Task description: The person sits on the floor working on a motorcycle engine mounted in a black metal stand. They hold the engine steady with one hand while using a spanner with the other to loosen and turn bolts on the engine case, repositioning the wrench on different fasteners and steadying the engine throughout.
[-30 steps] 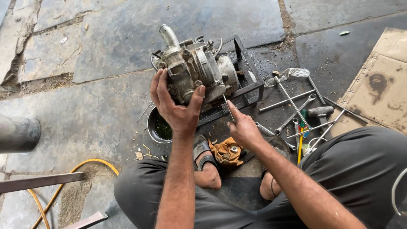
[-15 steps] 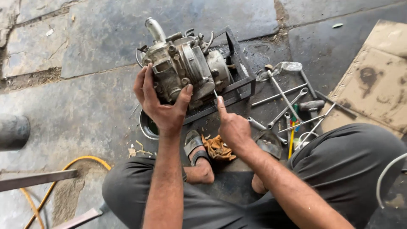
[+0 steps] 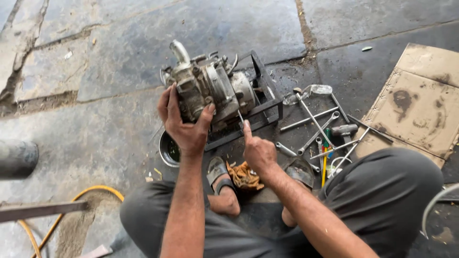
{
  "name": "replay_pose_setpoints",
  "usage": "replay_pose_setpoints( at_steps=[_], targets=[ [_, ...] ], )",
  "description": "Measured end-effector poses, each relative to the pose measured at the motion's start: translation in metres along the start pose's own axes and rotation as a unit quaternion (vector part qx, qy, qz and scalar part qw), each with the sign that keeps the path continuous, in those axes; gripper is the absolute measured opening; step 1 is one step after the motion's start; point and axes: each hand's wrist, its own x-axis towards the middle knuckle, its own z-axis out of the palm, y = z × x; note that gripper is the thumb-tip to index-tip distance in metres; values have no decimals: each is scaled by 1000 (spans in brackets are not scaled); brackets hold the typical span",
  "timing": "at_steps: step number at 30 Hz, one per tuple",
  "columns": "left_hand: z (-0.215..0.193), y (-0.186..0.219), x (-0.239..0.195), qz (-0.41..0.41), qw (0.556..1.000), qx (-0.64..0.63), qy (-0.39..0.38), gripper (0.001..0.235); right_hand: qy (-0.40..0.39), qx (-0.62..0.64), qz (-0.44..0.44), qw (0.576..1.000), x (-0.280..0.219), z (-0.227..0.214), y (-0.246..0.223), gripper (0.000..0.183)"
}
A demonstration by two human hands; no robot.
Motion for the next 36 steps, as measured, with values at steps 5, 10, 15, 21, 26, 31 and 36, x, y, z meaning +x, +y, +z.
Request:
replay_pose_setpoints(
  at_steps=[5,10,15,21,26,31,36],
  targets=[
    [7,-5,4,2,1000,-10,7,79,-29,3,20,999,15,-33,11,79],
    [4,-9,2,-4,1000,-28,2,78,-130,24,84,988,29,-91,2,75],
    [4,-12,1,8,1000,-26,3,80,-200,-7,58,978,31,-102,-10,69],
    [6,-13,-1,-1,1000,-25,2,80,-202,101,33,974,58,-26,37,78],
    [4,-11,-1,-9,1000,-27,-3,79,-326,211,144,910,81,-135,0,80],
    [4,-6,-1,-17,1000,-12,2,82,-372,93,105,918,90,-134,-9,71],
    [5,-8,0,-9,1000,-10,8,82,-213,49,4,976,57,-101,0,62]
  ],
)
